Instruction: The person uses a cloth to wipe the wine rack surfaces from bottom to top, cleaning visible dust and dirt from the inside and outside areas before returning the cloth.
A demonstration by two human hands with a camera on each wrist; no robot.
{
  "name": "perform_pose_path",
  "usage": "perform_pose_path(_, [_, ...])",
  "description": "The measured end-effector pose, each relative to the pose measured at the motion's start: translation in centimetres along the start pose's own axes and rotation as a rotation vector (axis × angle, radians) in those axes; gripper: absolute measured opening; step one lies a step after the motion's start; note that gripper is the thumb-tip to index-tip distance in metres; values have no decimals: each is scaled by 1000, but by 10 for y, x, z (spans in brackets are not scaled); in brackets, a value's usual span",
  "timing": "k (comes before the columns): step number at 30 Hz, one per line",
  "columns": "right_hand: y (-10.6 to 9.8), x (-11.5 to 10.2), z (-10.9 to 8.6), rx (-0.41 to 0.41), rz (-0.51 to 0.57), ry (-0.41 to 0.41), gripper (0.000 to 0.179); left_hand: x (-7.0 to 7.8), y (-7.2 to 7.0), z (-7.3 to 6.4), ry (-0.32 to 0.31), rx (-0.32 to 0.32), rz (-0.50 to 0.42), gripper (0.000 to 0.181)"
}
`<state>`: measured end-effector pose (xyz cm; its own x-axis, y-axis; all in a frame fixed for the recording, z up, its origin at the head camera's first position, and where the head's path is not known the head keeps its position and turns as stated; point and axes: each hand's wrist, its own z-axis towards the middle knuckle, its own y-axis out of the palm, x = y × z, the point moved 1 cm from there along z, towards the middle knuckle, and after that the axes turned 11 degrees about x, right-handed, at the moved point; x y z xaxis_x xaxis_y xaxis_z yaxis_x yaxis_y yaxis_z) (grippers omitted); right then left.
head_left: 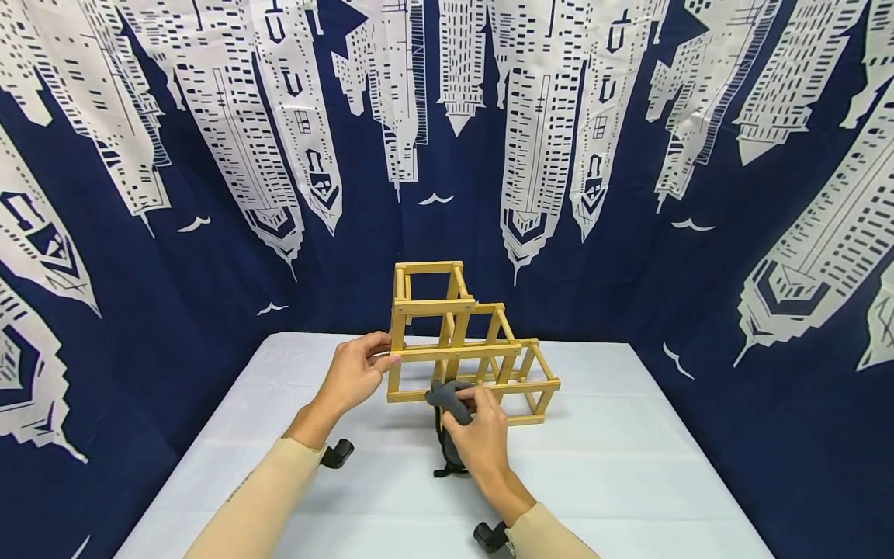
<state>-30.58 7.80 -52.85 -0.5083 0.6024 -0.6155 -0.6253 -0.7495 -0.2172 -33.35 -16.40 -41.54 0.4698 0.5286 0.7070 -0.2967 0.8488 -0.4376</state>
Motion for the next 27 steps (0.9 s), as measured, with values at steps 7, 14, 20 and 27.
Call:
perform_pose_path(7, [41,-40,-16,-54,54,12,38,0,-2,1,-15,-18,6,26])
perform_pose_path(14, [59,-58,-20,-80,54,55,36,1,-2,2,-30,-20,-3,29])
perform_pose_path(20, [49,-48,-11,-53,4,69,36,0,-2,4,-31,-21,12,25])
perform_pose_path(27, [14,-13,5,-5,-38,74,36,-2,-1,4,-30,-20,7,23])
